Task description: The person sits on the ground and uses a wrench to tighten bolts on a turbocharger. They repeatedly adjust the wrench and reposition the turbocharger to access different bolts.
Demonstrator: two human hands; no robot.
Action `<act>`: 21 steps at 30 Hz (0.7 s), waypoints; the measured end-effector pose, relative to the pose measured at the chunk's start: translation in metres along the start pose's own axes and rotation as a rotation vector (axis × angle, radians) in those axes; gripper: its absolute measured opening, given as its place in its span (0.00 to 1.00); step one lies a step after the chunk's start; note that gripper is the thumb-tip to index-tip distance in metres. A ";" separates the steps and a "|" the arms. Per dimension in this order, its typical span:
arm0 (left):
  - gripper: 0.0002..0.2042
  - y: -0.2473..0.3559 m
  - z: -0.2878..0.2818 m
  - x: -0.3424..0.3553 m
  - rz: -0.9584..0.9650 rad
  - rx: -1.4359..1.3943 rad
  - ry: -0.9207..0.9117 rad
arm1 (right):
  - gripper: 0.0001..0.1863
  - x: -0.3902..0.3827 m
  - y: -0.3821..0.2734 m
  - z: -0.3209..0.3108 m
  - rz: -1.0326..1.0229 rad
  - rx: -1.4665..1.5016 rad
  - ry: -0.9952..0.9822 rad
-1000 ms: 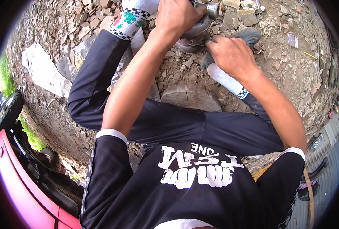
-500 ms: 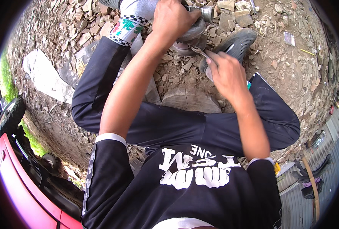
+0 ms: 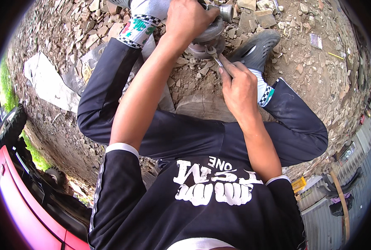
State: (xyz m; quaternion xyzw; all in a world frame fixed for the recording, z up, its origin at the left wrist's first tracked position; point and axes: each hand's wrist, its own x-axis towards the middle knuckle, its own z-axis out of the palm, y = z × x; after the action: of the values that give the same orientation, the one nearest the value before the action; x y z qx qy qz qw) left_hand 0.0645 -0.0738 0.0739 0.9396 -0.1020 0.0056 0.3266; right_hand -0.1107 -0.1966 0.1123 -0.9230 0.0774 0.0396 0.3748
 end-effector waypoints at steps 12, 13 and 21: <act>0.21 -0.003 0.001 -0.001 0.010 0.015 0.005 | 0.18 0.005 -0.015 0.005 0.023 -0.051 0.000; 0.21 -0.002 0.001 -0.002 0.005 0.013 0.007 | 0.18 0.006 -0.017 0.004 0.023 -0.070 -0.008; 0.20 -0.004 0.000 0.000 0.047 -0.018 0.043 | 0.18 0.008 -0.022 0.005 0.034 -0.139 -0.077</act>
State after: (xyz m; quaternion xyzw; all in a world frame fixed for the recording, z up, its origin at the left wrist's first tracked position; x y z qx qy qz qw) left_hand 0.0649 -0.0707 0.0721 0.9337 -0.1169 0.0327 0.3369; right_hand -0.0993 -0.1786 0.1229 -0.9432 0.0756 0.0869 0.3117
